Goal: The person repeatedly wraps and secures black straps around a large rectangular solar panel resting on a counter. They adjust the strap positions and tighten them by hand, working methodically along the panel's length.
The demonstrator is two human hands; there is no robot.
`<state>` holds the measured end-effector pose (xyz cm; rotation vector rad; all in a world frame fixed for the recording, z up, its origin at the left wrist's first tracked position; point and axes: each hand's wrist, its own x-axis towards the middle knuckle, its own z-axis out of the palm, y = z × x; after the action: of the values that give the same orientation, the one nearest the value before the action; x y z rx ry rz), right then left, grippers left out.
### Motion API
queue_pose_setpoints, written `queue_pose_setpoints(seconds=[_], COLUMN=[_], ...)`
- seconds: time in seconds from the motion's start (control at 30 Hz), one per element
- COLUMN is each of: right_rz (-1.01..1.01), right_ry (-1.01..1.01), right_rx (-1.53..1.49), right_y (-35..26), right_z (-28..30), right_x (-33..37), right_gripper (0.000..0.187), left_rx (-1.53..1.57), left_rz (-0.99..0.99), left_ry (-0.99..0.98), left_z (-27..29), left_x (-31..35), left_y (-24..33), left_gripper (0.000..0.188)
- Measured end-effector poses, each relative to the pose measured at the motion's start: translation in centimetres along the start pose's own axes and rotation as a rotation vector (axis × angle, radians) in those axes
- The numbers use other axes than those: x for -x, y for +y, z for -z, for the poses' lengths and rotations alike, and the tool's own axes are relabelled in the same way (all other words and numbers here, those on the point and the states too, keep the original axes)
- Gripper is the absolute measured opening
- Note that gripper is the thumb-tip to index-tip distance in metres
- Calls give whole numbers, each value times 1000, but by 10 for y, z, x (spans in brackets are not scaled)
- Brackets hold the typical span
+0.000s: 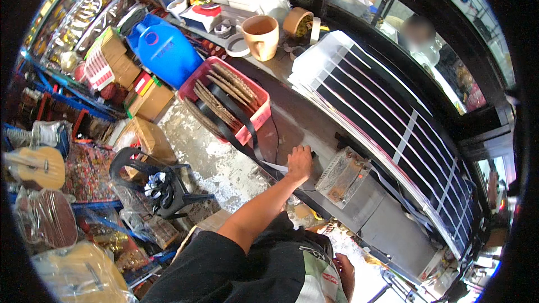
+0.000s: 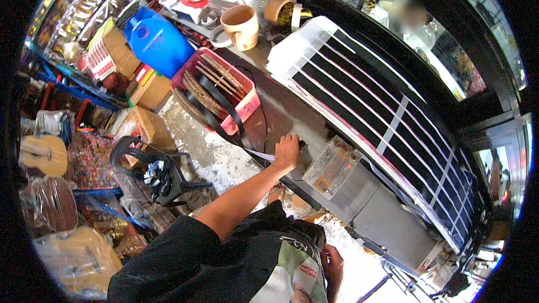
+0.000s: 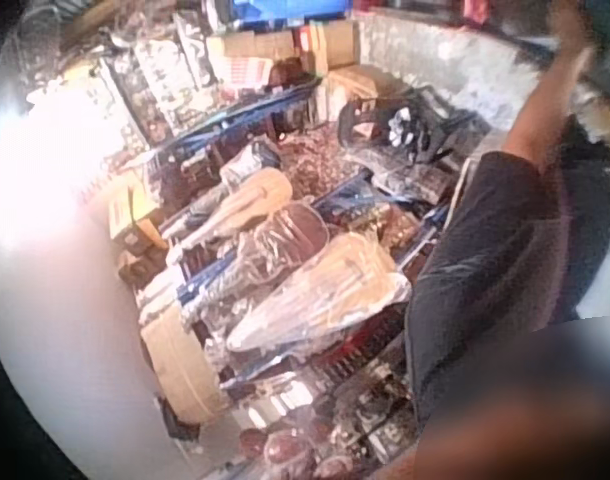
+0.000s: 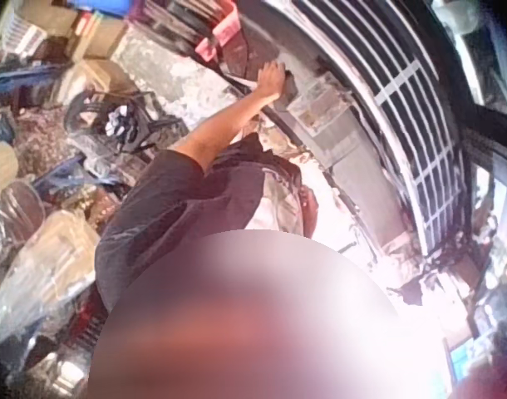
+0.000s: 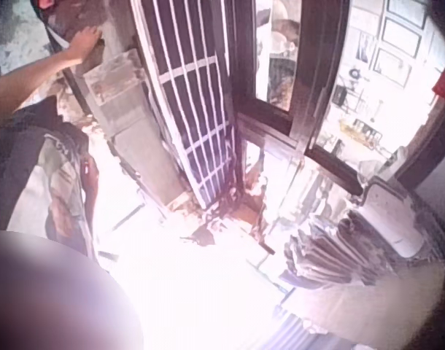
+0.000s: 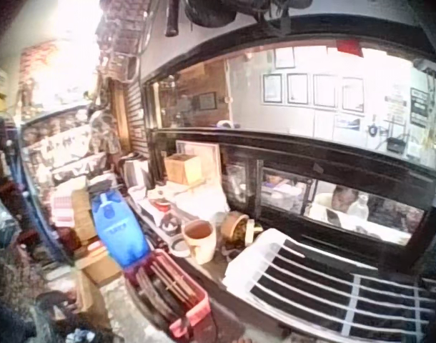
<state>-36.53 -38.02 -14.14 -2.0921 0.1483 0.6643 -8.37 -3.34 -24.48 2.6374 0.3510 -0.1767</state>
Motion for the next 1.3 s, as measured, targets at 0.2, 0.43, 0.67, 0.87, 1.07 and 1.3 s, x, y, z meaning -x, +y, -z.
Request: queue_pose_setpoints(seconds=[0.2, 0.43, 0.67, 0.87, 1.07, 1.3], right_rz=[100, 43, 383, 498, 422, 385], right_ry=[162, 107, 212, 291, 199, 219], right_rx=[103, 122, -66, -145, -159, -313], right_y=[-16, -127, -279, -323, -324, -314], right_z=[-19, 4, 26, 23, 20, 19], right_x=[15, 18, -8, -44, -47, -44], right_gripper=[28, 32, 28, 28, 24, 22], left_rx=[264, 1030, 940, 899, 771, 724], left_rz=[-24, -187, -394, -450, -553, -612], left_ry=[-113, -422, -554, -661, -663, -672], left_z=[31, 168, 257, 276, 280, 273], left_x=[2, 65, 128, 148, 146, 148], left_y=[-17, -10, 28, 56, 55, 64], left_gripper=[29, 18, 27, 21, 20, 26])
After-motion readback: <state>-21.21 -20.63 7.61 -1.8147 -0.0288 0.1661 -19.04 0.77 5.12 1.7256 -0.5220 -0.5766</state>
